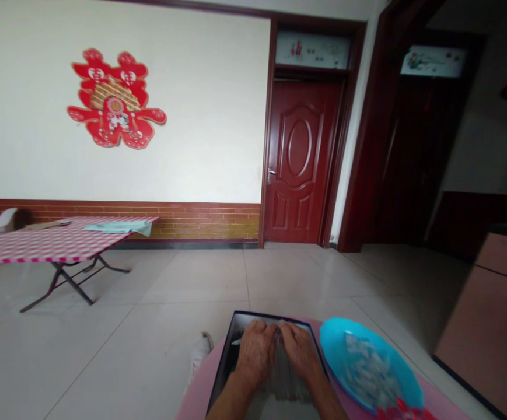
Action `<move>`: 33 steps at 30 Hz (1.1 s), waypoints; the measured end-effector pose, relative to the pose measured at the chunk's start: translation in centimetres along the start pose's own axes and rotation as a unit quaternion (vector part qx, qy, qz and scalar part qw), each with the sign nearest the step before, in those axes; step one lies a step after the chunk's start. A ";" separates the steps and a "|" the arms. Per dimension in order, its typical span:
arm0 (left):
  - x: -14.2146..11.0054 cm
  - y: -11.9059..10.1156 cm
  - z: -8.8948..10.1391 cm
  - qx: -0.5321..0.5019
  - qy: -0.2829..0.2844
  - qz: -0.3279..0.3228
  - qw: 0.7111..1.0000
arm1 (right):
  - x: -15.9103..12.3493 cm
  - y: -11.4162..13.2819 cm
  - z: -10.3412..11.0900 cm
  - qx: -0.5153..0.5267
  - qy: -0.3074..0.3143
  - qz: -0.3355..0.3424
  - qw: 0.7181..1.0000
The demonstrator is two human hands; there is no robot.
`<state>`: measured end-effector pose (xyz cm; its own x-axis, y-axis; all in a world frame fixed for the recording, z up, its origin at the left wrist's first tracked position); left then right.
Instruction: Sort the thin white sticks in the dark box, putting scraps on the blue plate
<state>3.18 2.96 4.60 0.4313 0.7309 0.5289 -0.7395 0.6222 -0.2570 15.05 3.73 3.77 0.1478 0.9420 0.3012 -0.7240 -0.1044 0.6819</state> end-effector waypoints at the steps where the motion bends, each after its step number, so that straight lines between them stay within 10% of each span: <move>1: 0.0 0.0 0.0 0.001 -0.001 0.001 1.000 | 0.0 0.0 0.1 -0.002 -0.005 -0.002 1.000; 33: 0.0 -0.2 -0.6 0.002 -0.025 -0.019 1.000 | 0.0 -0.2 0.4 -0.012 -0.023 0.014 1.000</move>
<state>3.59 2.96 4.18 0.4329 0.6918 0.5779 -0.7252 0.6481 -0.2324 15.44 3.67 3.89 0.1576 0.9232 0.3506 -0.7447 -0.1221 0.6561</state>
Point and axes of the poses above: each hand's wrist, its own x-axis towards the middle knuckle, its own z-axis out of the back of the hand, y = z × x, the point moved 6 cm from there along x, towards the middle knuckle, and after that the axes turned 3 degrees about -x, right-handed, at the moved point
